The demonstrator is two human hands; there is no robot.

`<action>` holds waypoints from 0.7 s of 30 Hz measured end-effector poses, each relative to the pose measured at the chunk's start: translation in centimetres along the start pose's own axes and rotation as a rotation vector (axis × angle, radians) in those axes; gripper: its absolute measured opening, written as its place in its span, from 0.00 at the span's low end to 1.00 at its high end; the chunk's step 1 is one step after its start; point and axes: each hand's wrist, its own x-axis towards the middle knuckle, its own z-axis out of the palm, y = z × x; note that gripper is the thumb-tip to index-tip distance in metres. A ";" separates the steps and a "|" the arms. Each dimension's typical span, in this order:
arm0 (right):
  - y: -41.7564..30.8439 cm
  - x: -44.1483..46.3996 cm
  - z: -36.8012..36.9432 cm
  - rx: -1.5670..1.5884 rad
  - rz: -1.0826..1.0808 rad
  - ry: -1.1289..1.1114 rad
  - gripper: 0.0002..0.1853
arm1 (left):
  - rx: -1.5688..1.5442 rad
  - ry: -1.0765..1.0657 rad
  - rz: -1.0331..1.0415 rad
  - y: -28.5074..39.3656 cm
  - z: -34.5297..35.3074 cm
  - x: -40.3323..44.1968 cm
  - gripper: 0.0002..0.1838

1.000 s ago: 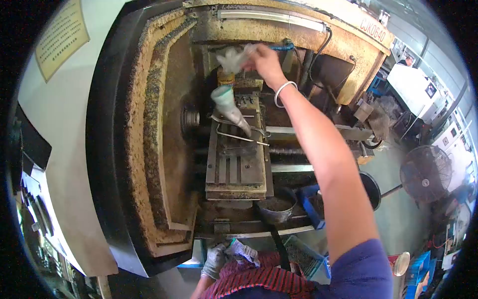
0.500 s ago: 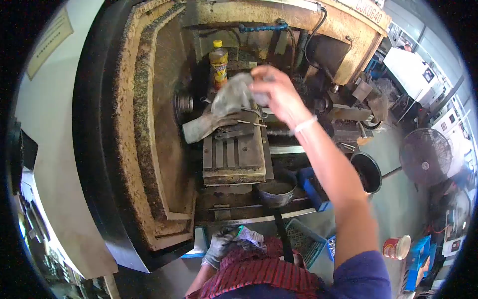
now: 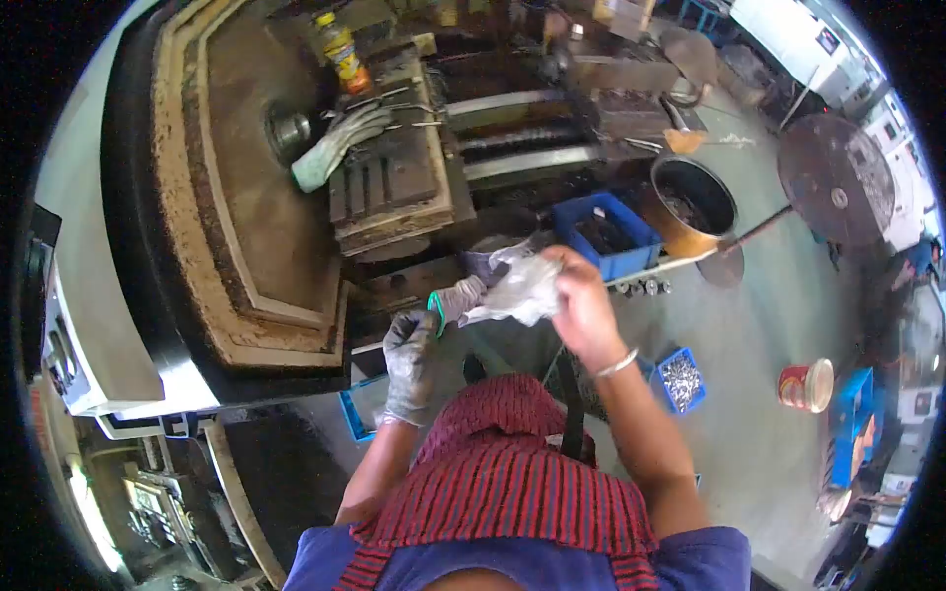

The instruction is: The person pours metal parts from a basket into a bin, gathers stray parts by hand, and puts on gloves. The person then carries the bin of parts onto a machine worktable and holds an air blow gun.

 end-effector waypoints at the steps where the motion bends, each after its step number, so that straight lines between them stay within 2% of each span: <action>1: 0.6 -2.0 0.1 0.058 -0.030 0.010 0.16 | -0.097 -0.021 0.063 -0.2 1.3 -0.6 0.01; 4: 0.6 -7.2 0.6 0.096 0.069 0.048 0.18 | -0.023 -0.124 0.108 -1.9 4.2 -3.0 0.01; 5: 1.0 -8.2 0.1 0.076 0.021 0.058 0.15 | -0.031 -0.171 0.087 -3.0 4.7 -3.6 0.03; 8: 0.4 -11.5 -1.8 0.017 -0.036 0.160 0.13 | -0.121 -0.257 0.027 -0.5 8.1 -7.1 0.07; 9: 0.2 -12.4 -2.8 -0.212 -0.141 0.242 0.14 | -0.091 -0.326 -0.089 -1.5 7.5 -7.3 0.10; 10: -0.2 -13.1 -3.7 -0.443 -0.246 0.323 0.14 | 0.005 -0.434 -0.104 -1.2 7.1 -7.8 0.13; 12: -0.7 -14.1 -5.4 -0.561 -0.361 0.347 0.14 | 0.106 -0.561 -0.113 -1.2 7.5 -8.9 0.15; 14: -1.2 -15.4 -6.1 -0.678 -0.465 0.365 0.15 | 0.323 -0.737 0.135 -1.4 8.3 -10.0 0.21; 16: -1.7 -16.6 -5.5 -0.651 -0.346 0.314 0.13 | 0.449 -0.729 0.220 -0.8 9.5 -10.6 0.24; 17: -2.0 -17.0 -4.9 -0.588 -0.377 0.259 0.13 | 0.570 -0.705 0.303 -0.5 10.1 -10.7 0.27; 18: -2.3 -17.7 -5.0 -0.685 -0.329 0.255 0.13 | 0.380 -0.722 0.155 -0.4 10.1 -10.6 0.25; 19: -2.6 -18.4 -5.2 -0.782 -0.278 0.254 0.14 | 0.171 -0.684 0.030 0.1 10.7 -10.8 0.19; 21: -2.0 -19.1 -6.8 -0.728 -0.214 0.250 0.15 | 0.345 -0.727 0.125 0.7 10.6 -10.1 0.13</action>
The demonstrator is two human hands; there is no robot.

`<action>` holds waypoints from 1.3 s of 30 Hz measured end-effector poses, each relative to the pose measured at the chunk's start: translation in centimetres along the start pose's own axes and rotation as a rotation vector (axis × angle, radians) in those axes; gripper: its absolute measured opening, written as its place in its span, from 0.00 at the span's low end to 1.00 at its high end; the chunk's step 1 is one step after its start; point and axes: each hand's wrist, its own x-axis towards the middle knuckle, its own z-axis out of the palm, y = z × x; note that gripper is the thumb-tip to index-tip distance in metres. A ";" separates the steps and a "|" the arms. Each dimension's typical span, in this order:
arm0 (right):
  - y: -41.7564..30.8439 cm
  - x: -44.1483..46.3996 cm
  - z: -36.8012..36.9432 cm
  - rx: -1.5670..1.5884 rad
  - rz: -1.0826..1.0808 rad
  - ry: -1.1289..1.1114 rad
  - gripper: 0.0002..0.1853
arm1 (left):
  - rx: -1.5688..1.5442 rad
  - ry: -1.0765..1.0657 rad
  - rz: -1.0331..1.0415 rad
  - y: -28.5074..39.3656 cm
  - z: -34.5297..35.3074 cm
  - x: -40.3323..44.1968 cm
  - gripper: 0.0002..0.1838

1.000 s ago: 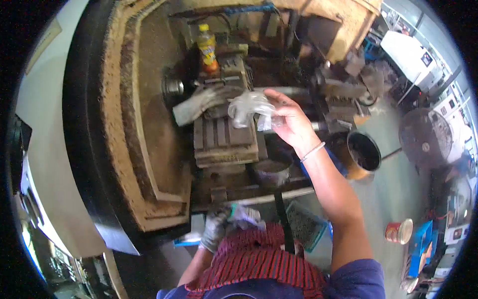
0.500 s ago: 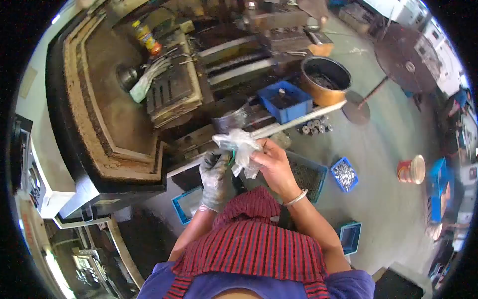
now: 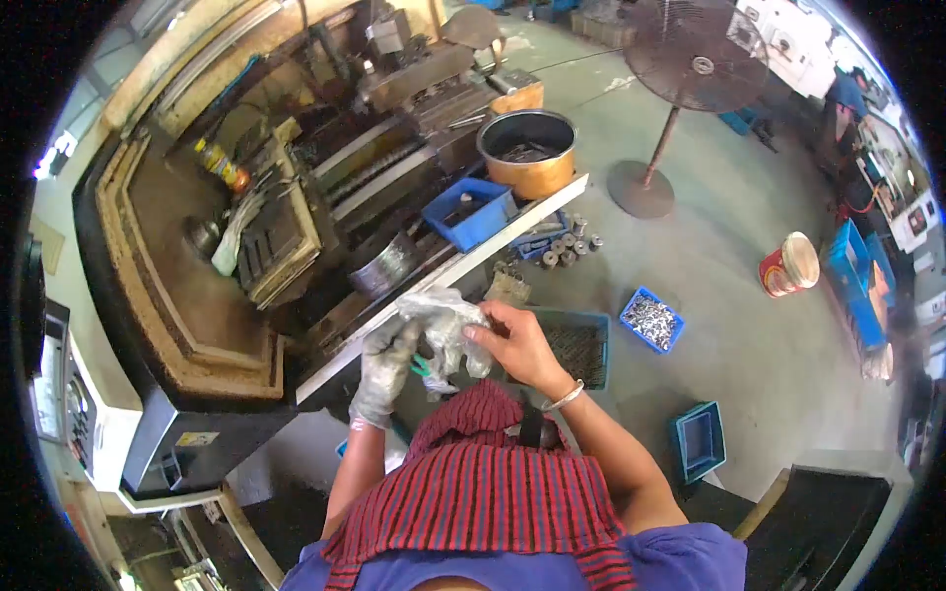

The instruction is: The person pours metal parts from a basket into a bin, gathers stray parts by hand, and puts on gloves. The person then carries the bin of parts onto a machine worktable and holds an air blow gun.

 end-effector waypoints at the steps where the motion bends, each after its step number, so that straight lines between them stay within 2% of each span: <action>1: 1.1 -0.1 -0.6 0.025 0.040 -0.003 0.14 | -0.002 0.044 0.025 -0.6 0.1 0.0 0.12; 4: 1.0 -1.0 -2.3 0.076 0.083 0.029 0.12 | 0.059 -0.026 0.105 -2.1 -0.1 0.1 0.13; 5: 0.5 -1.2 -2.8 0.103 0.090 0.048 0.10 | -0.011 -0.019 0.022 -2.2 0.2 -0.3 0.13; 6: -0.1 -1.3 -3.4 0.106 0.079 0.060 0.10 | -0.005 -0.030 0.032 -2.4 0.2 -0.4 0.13; 8: -1.6 -1.6 -4.7 0.211 -0.057 0.225 0.09 | 0.079 0.144 0.017 -3.4 0.1 -0.6 0.12; 9: -3.4 -1.8 -5.4 0.173 -0.154 0.227 0.10 | 0.069 0.141 -0.064 -3.2 -0.3 -1.0 0.11; 10: -5.5 -1.9 -5.8 0.182 -0.298 0.229 0.11 | 0.075 0.126 -0.061 -3.6 -0.8 -1.3 0.11; 12: -11.1 -2.8 -6.8 0.019 -0.655 0.044 0.15 | 0.013 0.151 -0.092 -5.1 -2.0 -1.5 0.12; 13: -13.3 -2.9 -6.8 0.081 -0.831 -0.064 0.19 | -0.020 0.156 -0.115 -5.6 -2.4 -1.8 0.13; 14: -16.4 -3.4 -5.8 0.192 -0.996 -0.073 0.22 | -0.068 0.170 -0.074 -6.1 -2.7 -2.1 0.13; 15: -18.4 -4.0 -5.5 0.295 -1.124 -0.166 0.21 | -0.044 0.195 -0.092 -6.4 -2.9 -2.2 0.13; 17: -21.0 -5.1 -4.9 0.482 -1.310 -0.355 0.21 | 0.016 0.233 -0.151 -6.1 -2.8 -2.0 0.13; 19: -22.6 -6.0 -4.8 0.571 -1.411 -0.445 0.20 | 0.057 0.216 -0.186 -5.0 -2.4 -2.4 0.13; 22: -23.9 -6.9 -5.1 0.582 -1.494 -0.505 0.20 | 0.094 0.200 0.058 -4.8 -2.1 -2.4 0.13; 24: -24.4 -7.4 -5.4 0.572 -1.517 -0.519 0.19 | -0.054 0.118 -0.143 -6.9 -3.6 -2.5 0.12; 25: -24.6 -7.7 -5.6 0.571 -1.523 -0.520 0.19 | -0.180 0.169 -0.048 -5.1 -1.9 -2.8 0.12; 26: -24.8 -7.9 -6.0 0.563 -1.533 -0.531 0.19 | -0.174 0.261 -0.116 -5.4 -1.9 -3.0 0.12; 28: -25.2 -8.6 -6.6 0.547 -1.551 -0.557 0.19 | -0.062 0.250 -0.103 -6.2 -2.6 -3.2 0.12; 30: -25.5 -9.3 -7.2 0.531 -1.570 -0.591 0.18 | -0.117 0.241 -0.090 -4.5 -1.6 -3.2 0.13; 31: -25.8 -9.6 -7.5 0.522 -1.577 -0.609 0.18 | -0.183 0.142 -0.078 -5.7 -2.7 -3.1 0.14; 32: -26.0 -9.9 -7.6 0.514 -1.583 -0.620 0.18 | -0.162 0.137 -0.081 -7.2 -3.2 -3.1 0.15; 34: -26.2 -10.3 -7.8 0.525 -1.572 -0.630 0.17 | -0.142 0.226 -0.033 -5.4 -2.0 -3.4 0.15; 35: -26.3 -10.4 -7.6 0.519 -1.563 -0.647 0.17 | -0.247 0.213 -0.104 -9.1 -4.0 -3.7 0.14; 36: -26.4 -10.6 -7.4 0.523 -1.562 -0.668 0.17 | -0.295 0.144 -0.022 -8.1 -3.7 -3.7 0.13; 37: -26.4 -10.8 -7.4 0.520 -1.552 -0.688 0.17 | -0.101 0.147 0.040 -6.9 -3.1 -3.7 0.13; 39: -26.4 -11.3 -7.1 0.511 -1.531 -0.708 0.16 | -0.224 0.189 -0.090 -5.5 -1.7 -4.2 0.14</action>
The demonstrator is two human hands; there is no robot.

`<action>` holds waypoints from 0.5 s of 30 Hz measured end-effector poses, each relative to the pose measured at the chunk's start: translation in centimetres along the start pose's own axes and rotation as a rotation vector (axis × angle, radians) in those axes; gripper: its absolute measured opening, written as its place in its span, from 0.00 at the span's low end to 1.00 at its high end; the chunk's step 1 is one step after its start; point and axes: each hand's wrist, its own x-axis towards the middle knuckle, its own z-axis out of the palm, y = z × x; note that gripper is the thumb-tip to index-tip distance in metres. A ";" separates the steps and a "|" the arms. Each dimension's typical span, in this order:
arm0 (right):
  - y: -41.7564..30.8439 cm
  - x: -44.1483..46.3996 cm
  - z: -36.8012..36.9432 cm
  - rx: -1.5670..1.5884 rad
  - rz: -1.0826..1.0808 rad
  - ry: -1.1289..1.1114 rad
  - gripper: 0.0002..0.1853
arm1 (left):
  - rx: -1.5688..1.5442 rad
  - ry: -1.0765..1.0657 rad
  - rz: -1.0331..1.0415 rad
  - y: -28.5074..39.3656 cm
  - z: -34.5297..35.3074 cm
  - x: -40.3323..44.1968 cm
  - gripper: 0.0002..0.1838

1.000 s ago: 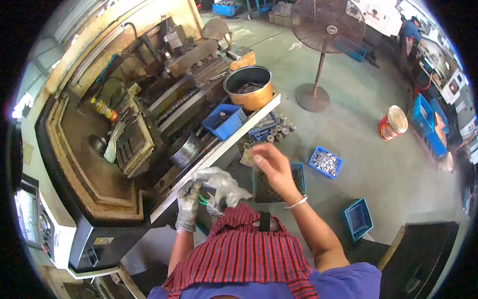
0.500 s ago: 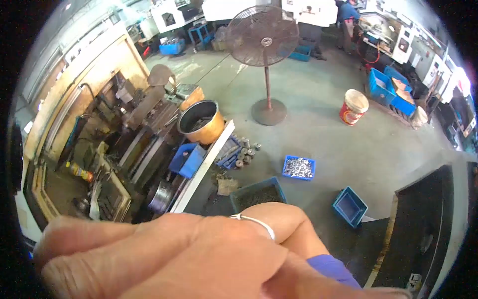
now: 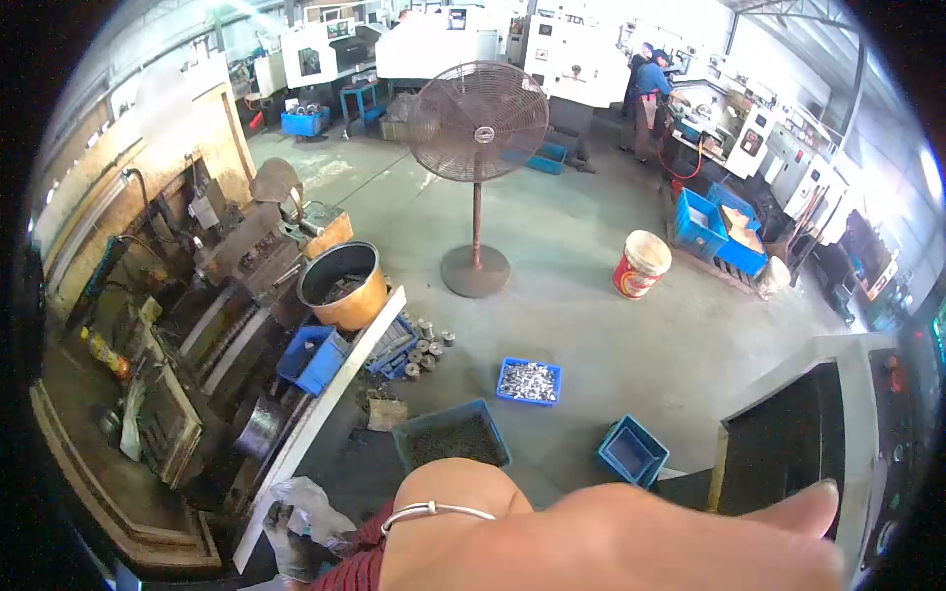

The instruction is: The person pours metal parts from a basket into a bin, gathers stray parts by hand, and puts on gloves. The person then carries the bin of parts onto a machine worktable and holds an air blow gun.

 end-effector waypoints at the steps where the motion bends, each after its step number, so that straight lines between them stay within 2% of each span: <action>1: -0.1 0.3 0.1 0.004 -0.001 -0.018 0.16 | -0.004 -0.008 0.002 -0.2 0.4 0.2 0.14; 3: -0.2 0.8 0.2 0.011 -0.021 -0.038 0.16 | -0.123 -0.075 -0.070 -0.2 -0.6 0.3 0.15; 5: -0.2 1.4 0.2 0.030 -0.052 -0.066 0.15 | 0.201 -0.060 0.125 -2.2 -2.3 0.8 0.14; 7: -0.3 2.0 0.4 0.062 -0.103 -0.105 0.15 | -0.121 0.093 -0.073 -2.2 -2.2 0.6 0.14; 8: -0.4 2.3 0.5 0.082 -0.147 -0.131 0.14 | -0.172 0.043 -0.009 -2.2 -1.5 0.7 0.14; 9: -0.5 2.5 0.7 0.090 -0.204 -0.155 0.14 | 0.016 0.028 -0.044 -1.2 -1.5 0.5 0.13; 10: -0.6 2.9 0.6 0.083 -0.344 -0.179 0.14 | -0.005 -0.019 0.151 -6.2 -4.9 2.7 0.12; 11: -0.4 2.9 0.7 0.070 -0.474 -0.170 0.14 | -0.025 0.047 0.014 -1.9 -2.0 0.4 0.10; 12: -0.1 2.6 0.6 0.090 -0.549 -0.174 0.14 | 0.562 0.004 0.277 -2.0 -2.9 0.6 0.09; 13: -0.6 1.9 0.4 0.502 -0.159 -0.260 0.14 | 0.369 0.024 0.199 -2.1 -2.4 0.6 0.10; 14: -0.3 1.7 -0.4 0.524 -0.156 -0.289 0.14 | 0.172 0.058 0.130 -1.2 -1.0 0.5 0.10; 15: 0.0 1.2 -0.8 0.553 -0.049 -0.308 0.16 | -0.018 0.044 -0.021 -1.0 -1.2 0.7 0.11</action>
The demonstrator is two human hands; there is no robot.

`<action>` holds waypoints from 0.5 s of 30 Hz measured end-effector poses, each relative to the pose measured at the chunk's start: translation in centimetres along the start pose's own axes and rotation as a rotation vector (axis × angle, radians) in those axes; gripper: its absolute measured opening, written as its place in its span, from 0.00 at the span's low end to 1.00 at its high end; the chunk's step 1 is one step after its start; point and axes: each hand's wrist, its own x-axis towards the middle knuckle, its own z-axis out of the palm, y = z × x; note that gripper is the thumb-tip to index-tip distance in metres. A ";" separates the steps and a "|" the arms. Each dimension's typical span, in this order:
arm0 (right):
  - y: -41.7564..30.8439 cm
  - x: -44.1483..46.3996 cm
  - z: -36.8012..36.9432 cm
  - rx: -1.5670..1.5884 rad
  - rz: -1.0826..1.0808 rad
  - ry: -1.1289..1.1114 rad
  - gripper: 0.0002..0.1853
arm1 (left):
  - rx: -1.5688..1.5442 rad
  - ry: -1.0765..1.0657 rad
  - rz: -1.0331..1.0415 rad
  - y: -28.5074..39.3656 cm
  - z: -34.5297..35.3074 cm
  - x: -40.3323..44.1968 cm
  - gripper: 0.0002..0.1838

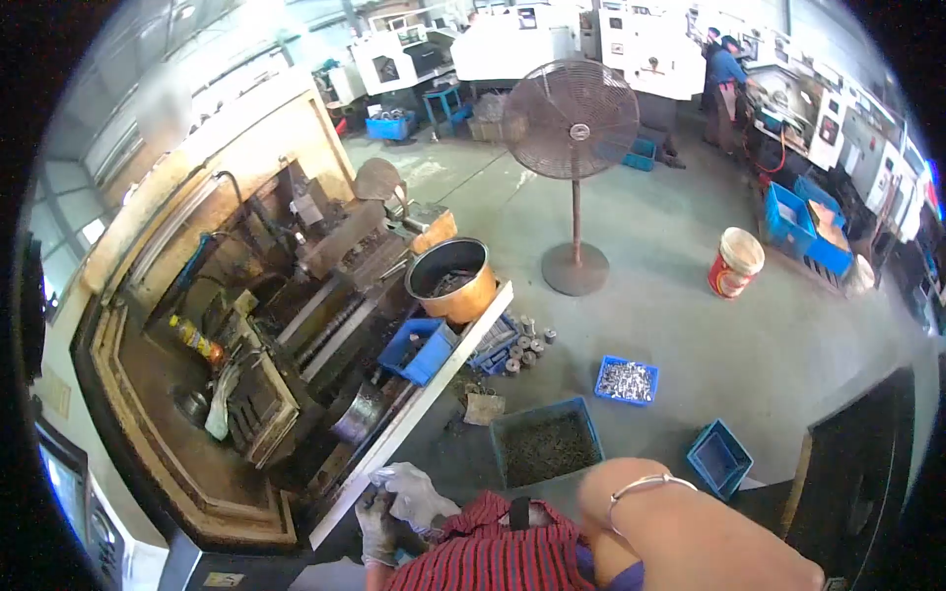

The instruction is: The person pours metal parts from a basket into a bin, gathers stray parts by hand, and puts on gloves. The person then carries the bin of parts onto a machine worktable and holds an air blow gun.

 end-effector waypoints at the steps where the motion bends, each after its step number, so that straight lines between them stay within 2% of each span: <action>1: 0.3 -1.0 0.0 0.035 0.104 0.017 0.17 | -0.006 0.007 0.002 0.0 -0.2 0.1 0.11; 2: 0.8 -3.2 0.1 -0.003 0.103 0.104 0.21 | -0.004 -0.012 0.021 0.3 -0.2 0.2 0.12; 3: 1.3 -6.0 0.1 -0.193 0.149 0.394 0.20 | -0.005 -0.033 0.037 0.6 0.1 0.5 0.12; 4: 2.4 -9.2 0.9 -0.425 0.295 0.852 0.19 | 0.060 -0.104 0.152 1.2 0.6 1.2 0.14; 5: 3.5 -11.8 1.6 -0.494 0.492 1.281 0.18 | -0.117 -0.107 0.167 0.3 0.4 1.9 0.16; 6: 4.8 -14.0 1.0 -0.482 0.632 1.533 0.17 | -0.119 -0.073 0.149 0.7 1.2 2.1 0.16; 7: 6.5 -15.5 -1.2 -0.492 0.831 1.580 0.12 | -0.088 -0.105 0.113 1.8 2.3 2.5 0.19; 8: 8.2 -18.0 -0.8 -0.887 1.012 1.587 0.07 | -0.050 -0.127 0.072 2.9 2.8 2.8 0.23; 9: 9.4 -19.8 -0.7 -0.942 0.915 1.628 0.04 | -0.010 -0.143 0.104 4.6 3.8 2.7 0.20; 10: 9.7 -20.8 -0.2 -0.771 0.841 1.754 0.04 | 0.030 -0.158 0.136 6.2 4.8 2.6 0.17; 11: 10.4 -21.2 0.0 -0.828 0.810 1.725 0.05 | 0.069 -0.172 0.169 7.7 5.9 2.6 0.15; 12: 10.9 -21.5 0.5 -0.897 0.777 1.697 0.05 | 0.141 -0.130 0.058 7.9 6.4 3.1 0.14; 14: 11.7 -21.3 1.2 -1.157 0.913 1.356 0.07 | 0.184 -0.184 0.078 9.0 7.7 2.4 0.16; 15: 12.0 -22.2 1.1 -1.461 0.932 0.932 0.10 | 0.297 -0.170 0.045 10.0 8.5 1.6 0.16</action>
